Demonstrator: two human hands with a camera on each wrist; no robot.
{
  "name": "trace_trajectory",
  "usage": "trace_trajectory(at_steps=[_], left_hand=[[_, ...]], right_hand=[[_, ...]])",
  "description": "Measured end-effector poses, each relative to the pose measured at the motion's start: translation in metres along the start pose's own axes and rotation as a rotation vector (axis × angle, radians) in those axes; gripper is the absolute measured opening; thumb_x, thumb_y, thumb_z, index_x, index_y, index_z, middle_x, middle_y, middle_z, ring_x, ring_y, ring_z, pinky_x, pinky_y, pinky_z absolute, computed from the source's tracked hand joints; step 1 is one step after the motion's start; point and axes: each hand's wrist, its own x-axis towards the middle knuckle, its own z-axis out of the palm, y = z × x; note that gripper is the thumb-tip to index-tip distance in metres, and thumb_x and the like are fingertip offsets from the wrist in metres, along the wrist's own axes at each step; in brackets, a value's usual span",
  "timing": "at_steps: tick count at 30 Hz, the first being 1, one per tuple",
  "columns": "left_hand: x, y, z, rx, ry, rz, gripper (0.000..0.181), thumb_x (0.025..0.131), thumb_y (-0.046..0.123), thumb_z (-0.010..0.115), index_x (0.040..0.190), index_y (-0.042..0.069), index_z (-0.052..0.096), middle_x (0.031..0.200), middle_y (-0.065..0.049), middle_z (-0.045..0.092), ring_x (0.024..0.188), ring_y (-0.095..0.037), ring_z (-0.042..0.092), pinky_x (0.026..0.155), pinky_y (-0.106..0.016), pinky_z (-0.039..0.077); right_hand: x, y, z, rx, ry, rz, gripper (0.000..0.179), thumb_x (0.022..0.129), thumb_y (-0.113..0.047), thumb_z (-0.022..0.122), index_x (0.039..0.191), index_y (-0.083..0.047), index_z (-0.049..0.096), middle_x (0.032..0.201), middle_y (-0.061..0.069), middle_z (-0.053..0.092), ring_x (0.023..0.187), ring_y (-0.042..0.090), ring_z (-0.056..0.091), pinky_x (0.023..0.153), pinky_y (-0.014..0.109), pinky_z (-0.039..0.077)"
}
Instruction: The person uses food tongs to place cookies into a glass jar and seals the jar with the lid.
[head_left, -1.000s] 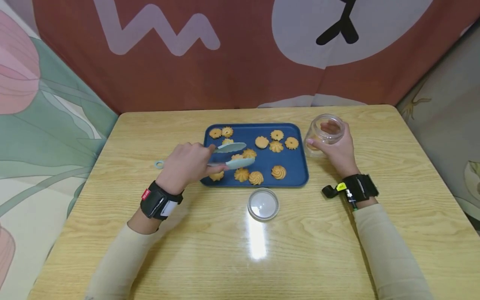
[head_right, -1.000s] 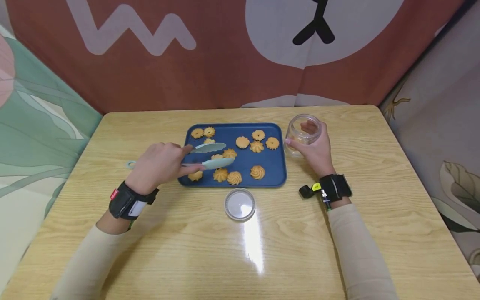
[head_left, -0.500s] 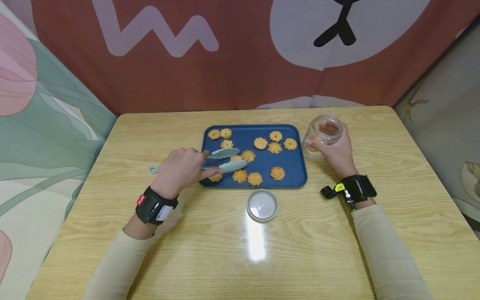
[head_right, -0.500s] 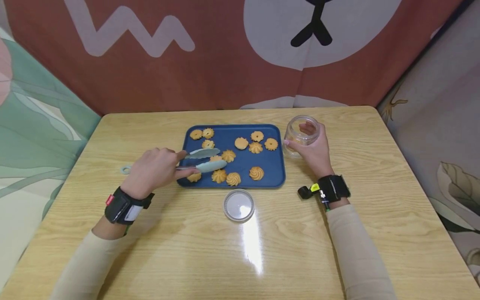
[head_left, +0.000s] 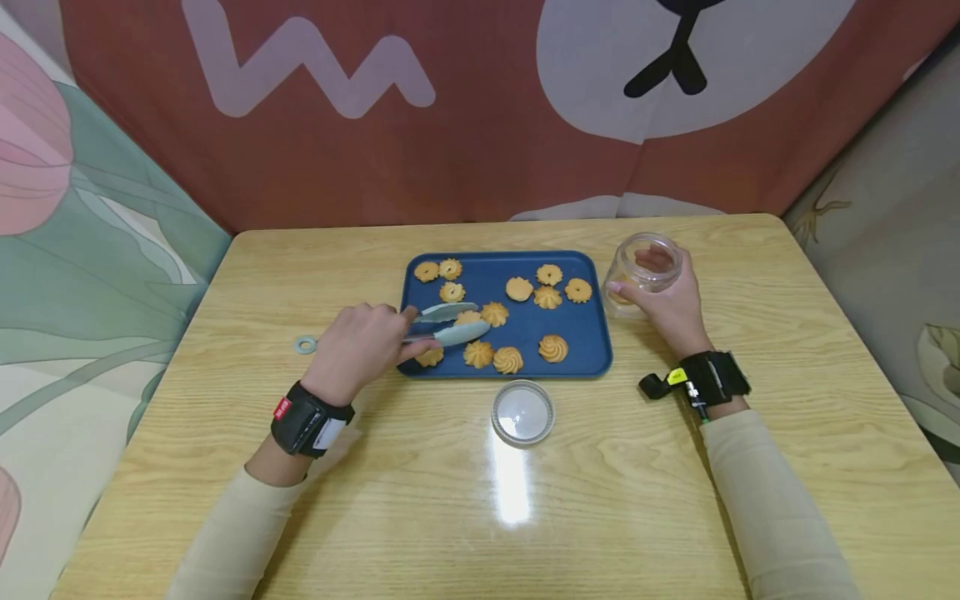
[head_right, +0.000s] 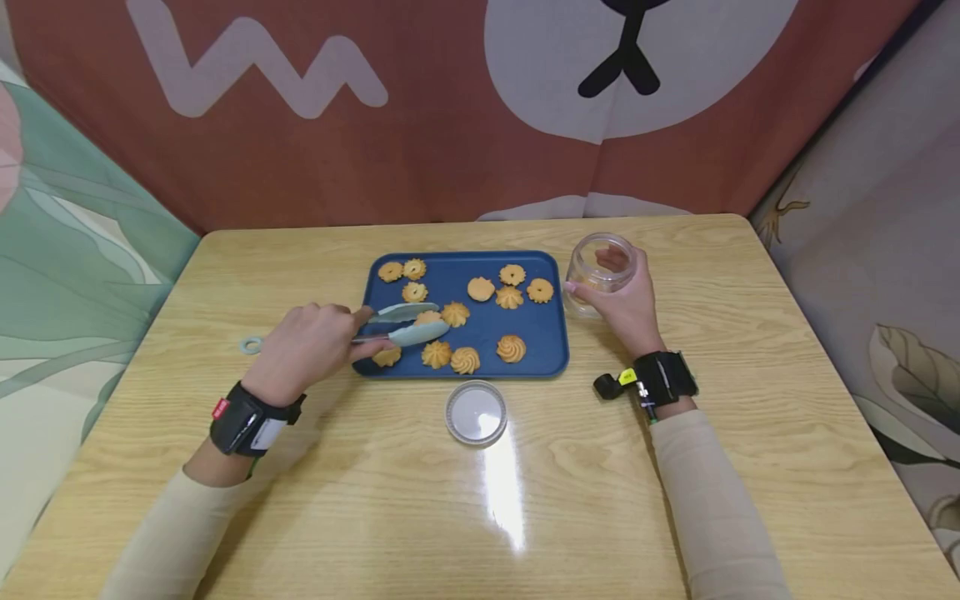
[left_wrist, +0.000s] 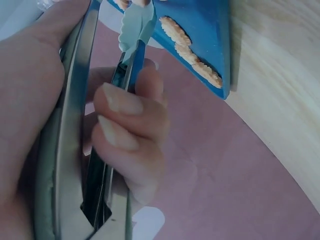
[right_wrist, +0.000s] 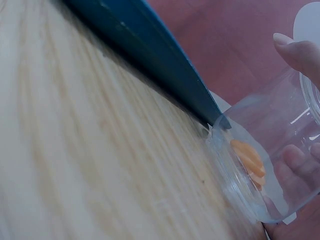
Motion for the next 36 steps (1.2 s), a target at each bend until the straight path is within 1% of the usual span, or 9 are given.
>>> trace_trajectory(at_steps=[7,17,24,28,32,36], left_hand=[[-0.0025,-0.0002,0.0023,0.012,0.033,0.025,0.05,0.087,0.053,0.059,0.094,0.004,0.07,0.044,0.005,0.031,0.031,-0.011,0.033,0.029,-0.029,0.032],[-0.0022,-0.0035,0.0023,0.012,0.033,0.019,0.047,0.087,0.051,0.061,0.087,0.005,0.065,0.047,0.002,0.037,0.033,-0.012,0.036,0.03,-0.029,0.031],[-0.002,-0.0042,0.0034,0.03,0.053,0.022,0.05,0.09,0.051,0.056,0.093,0.002,0.067,0.048,0.0,0.042,0.032,-0.012,0.035,0.029,-0.029,0.033],[-0.0002,-0.0037,0.0029,0.047,0.078,0.029,0.05,0.091,0.051,0.055,0.097,0.002,0.067,0.05,-0.002,0.044,0.032,-0.011,0.035,0.029,-0.029,0.034],[0.0027,-0.0025,0.0009,0.045,0.099,0.035,0.049,0.09,0.051,0.056,0.094,0.002,0.066,0.05,-0.002,0.042,0.031,-0.011,0.034,0.028,-0.029,0.032],[0.0057,-0.0009,-0.0014,0.038,0.103,0.037,0.05,0.09,0.052,0.055,0.091,0.002,0.063,0.05,-0.001,0.04,0.032,-0.011,0.033,0.029,-0.028,0.029]], right_hand=[[-0.001,0.0014,-0.0002,0.0,0.0,0.006,0.078,0.073,-0.017,0.082,0.135,-0.015,0.035,0.13,0.021,0.046,0.119,0.027,0.045,0.095,0.035,0.039],[-0.0007,0.0003,-0.0008,-0.01,0.007,0.007,0.078,0.073,-0.018,0.082,0.135,-0.015,0.035,0.13,0.02,0.047,0.119,0.027,0.045,0.095,0.035,0.039],[0.001,-0.0003,0.0001,-0.008,0.008,0.009,0.081,0.073,-0.018,0.082,0.136,-0.007,0.033,0.13,0.02,0.047,0.119,0.027,0.045,0.095,0.035,0.039],[0.001,0.0001,0.0,-0.011,0.004,0.006,0.081,0.073,-0.018,0.082,0.137,-0.007,0.033,0.13,0.019,0.047,0.119,0.027,0.045,0.095,0.035,0.039],[0.0008,0.0013,-0.0002,-0.012,0.001,0.005,0.081,0.073,-0.018,0.082,0.137,-0.008,0.033,0.131,0.019,0.047,0.119,0.027,0.045,0.095,0.035,0.039],[0.0004,0.0022,-0.0004,-0.02,0.0,0.003,0.082,0.073,-0.019,0.082,0.137,-0.009,0.032,0.13,0.019,0.047,0.119,0.026,0.045,0.094,0.035,0.04]])
